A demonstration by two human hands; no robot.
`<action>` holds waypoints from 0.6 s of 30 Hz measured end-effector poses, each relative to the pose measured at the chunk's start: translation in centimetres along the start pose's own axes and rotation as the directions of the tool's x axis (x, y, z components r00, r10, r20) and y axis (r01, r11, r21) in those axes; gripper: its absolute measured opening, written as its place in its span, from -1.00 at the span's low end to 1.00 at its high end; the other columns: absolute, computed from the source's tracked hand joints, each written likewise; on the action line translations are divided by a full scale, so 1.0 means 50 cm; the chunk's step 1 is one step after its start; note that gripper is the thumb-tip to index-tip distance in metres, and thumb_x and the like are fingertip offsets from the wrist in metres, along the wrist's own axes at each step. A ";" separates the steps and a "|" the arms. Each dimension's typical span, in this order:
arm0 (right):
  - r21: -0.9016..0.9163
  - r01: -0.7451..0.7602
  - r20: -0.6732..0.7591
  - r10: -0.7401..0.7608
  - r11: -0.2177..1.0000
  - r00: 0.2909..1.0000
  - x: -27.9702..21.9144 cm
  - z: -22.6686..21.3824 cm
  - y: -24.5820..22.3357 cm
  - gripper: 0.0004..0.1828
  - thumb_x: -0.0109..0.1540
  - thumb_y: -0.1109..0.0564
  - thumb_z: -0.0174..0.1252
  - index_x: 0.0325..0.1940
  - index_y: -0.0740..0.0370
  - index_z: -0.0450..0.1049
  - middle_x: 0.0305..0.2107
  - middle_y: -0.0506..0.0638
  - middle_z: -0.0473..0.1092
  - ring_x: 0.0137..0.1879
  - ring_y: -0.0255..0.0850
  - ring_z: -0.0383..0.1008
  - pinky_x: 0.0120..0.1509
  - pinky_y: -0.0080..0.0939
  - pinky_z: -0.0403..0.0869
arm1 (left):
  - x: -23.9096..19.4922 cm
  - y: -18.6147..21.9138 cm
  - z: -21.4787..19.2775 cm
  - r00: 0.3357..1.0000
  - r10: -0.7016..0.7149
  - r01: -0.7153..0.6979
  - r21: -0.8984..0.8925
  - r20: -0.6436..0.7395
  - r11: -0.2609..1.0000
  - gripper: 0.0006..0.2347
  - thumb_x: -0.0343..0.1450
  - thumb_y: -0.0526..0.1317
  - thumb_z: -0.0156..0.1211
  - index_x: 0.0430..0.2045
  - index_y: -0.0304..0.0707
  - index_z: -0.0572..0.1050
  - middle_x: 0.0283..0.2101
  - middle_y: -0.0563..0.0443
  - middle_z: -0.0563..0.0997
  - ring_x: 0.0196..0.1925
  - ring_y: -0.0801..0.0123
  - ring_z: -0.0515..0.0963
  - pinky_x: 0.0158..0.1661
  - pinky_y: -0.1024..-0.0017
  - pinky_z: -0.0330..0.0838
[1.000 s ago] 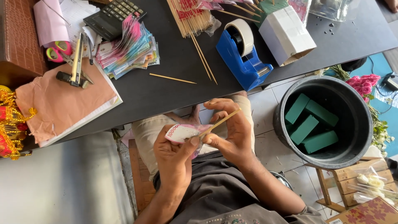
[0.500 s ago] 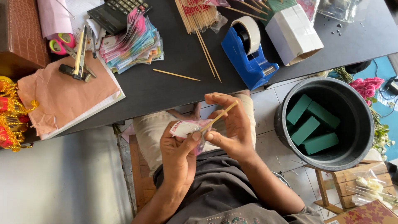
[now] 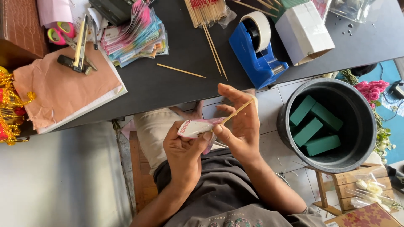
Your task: The person folds pink paper money into a cone, inserts a wooden skewer, and secures it with clear tape. They repeat this process for multiple units, placing finished items into a container.
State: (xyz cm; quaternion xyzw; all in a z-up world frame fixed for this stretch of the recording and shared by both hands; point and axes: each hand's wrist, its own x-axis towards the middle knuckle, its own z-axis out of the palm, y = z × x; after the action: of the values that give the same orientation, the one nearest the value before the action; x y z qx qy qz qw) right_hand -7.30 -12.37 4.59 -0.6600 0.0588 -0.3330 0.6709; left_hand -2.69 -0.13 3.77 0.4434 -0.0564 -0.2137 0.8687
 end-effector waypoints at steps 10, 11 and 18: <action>-0.194 0.036 -0.083 -0.053 0.980 0.995 0.000 0.016 -0.010 -0.20 0.18 -0.17 0.32 0.37 0.18 0.19 0.35 0.18 0.24 0.50 -0.02 0.28 0.37 -0.11 0.46 | -0.024 -0.001 -0.004 0.937 0.337 -0.344 0.382 0.088 0.858 -0.82 0.32 -0.37 0.42 -0.28 -0.37 0.55 -0.35 -0.07 0.68 -0.34 0.41 0.68 -0.31 0.52 0.63; -0.162 0.026 -0.081 -0.040 0.986 0.996 0.002 0.017 -0.009 -0.20 0.19 -0.22 0.31 0.37 0.17 0.21 0.33 0.14 0.25 0.49 -0.04 0.30 0.37 -0.13 0.46 | -0.027 -0.005 -0.004 0.936 0.340 -0.348 0.367 0.089 0.862 -0.82 0.31 -0.38 0.42 -0.30 -0.39 0.55 -0.37 -0.08 0.67 -0.34 0.41 0.67 -0.30 0.50 0.61; 0.145 -0.196 -0.142 0.217 0.970 0.966 0.003 0.047 0.002 -0.59 0.36 -0.05 0.12 0.24 0.09 0.30 0.27 0.09 0.36 0.40 -0.11 0.37 0.35 -0.09 0.42 | -0.029 -0.051 -0.018 0.885 0.450 -0.433 0.561 0.117 0.705 -0.80 0.27 -0.35 0.47 -0.33 -0.35 0.55 -0.43 -0.02 0.70 -0.46 0.52 0.65 -0.41 0.57 0.56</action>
State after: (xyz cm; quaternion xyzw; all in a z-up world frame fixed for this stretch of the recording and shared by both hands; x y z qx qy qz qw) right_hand -5.95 -10.48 4.83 -0.5773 0.1581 -0.3149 0.7366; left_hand -4.58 -0.15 1.35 0.6597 -0.2100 0.0337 0.7208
